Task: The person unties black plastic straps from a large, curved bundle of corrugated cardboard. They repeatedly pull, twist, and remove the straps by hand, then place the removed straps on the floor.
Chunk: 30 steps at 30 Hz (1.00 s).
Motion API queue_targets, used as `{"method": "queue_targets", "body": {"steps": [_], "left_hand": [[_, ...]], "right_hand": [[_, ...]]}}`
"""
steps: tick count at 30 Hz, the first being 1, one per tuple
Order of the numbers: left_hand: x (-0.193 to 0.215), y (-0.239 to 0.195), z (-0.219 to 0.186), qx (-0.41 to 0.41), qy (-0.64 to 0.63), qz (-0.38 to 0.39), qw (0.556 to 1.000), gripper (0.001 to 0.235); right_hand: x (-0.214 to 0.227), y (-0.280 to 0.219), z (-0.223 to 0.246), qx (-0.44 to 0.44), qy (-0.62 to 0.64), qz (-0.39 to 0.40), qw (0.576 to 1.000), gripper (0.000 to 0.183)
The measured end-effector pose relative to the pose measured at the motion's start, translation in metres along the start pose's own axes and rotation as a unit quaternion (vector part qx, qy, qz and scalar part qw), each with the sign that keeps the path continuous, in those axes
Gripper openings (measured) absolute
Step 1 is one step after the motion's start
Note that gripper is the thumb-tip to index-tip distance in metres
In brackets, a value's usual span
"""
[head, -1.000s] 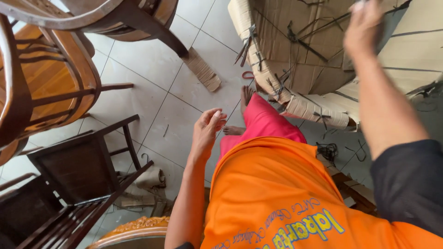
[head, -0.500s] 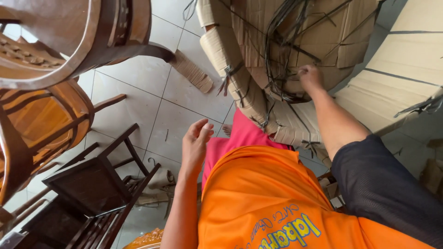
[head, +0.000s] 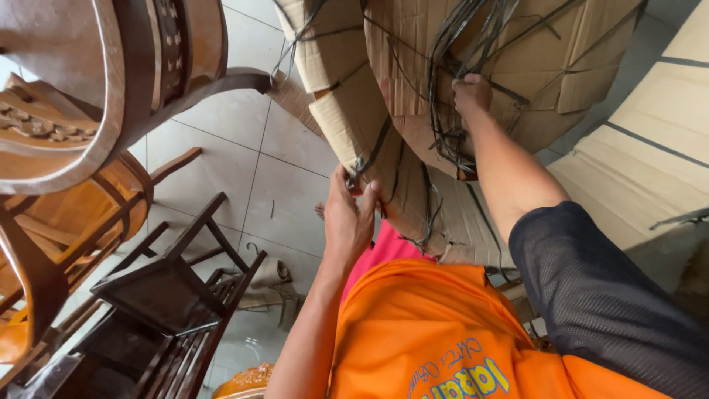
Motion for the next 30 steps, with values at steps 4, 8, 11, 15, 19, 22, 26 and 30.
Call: {"method": "queue_targets", "body": {"steps": [4, 8, 11, 15, 19, 22, 26, 30], "left_hand": [[0.000, 0.007, -0.003, 0.024, 0.039, 0.032, 0.998, 0.059], [0.002, 0.015, 0.006, 0.026, 0.000, 0.036, 0.999, 0.068], [0.002, 0.016, 0.006, 0.017, -0.007, 0.047, 0.999, 0.069], [0.005, 0.016, -0.004, 0.018, 0.031, 0.048, 0.998, 0.054], [0.010, 0.017, -0.004, 0.011, 0.063, 0.041, 0.997, 0.044], [0.009, 0.015, 0.000, 0.011, 0.069, 0.031, 0.997, 0.045], [0.016, 0.002, 0.001, -0.002, 0.052, 0.028, 0.998, 0.059], [0.038, -0.001, 0.013, -0.022, 0.006, 0.047, 0.999, 0.075]], "right_hand": [[0.002, -0.023, 0.045, -0.097, 0.024, -0.067, 0.993, 0.047], [0.003, -0.011, 0.026, -0.045, 0.044, -0.110, 0.992, 0.018], [0.031, -0.048, 0.074, 0.005, 0.142, -0.111, 0.984, 0.016], [0.082, -0.096, 0.134, 0.026, 0.341, -0.035, 0.939, 0.015], [0.123, -0.111, 0.144, 0.088, 0.443, -0.023, 0.892, 0.006], [0.146, -0.121, 0.139, 0.079, 0.422, -0.064, 0.901, 0.009], [0.134, -0.135, 0.120, 0.047, 0.354, -0.028, 0.934, 0.014], [0.079, -0.110, 0.057, 0.009, 0.248, 0.017, 0.969, 0.024]]}}
Point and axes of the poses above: each hand's wrist, its own y-axis towards the middle knuckle, its own x-axis out of the back of the hand, z = x × y, the point moved 6 cm from there along y, towards the middle knuckle, and after that the axes turned 9 degrees about x, right-handed, at the moved point
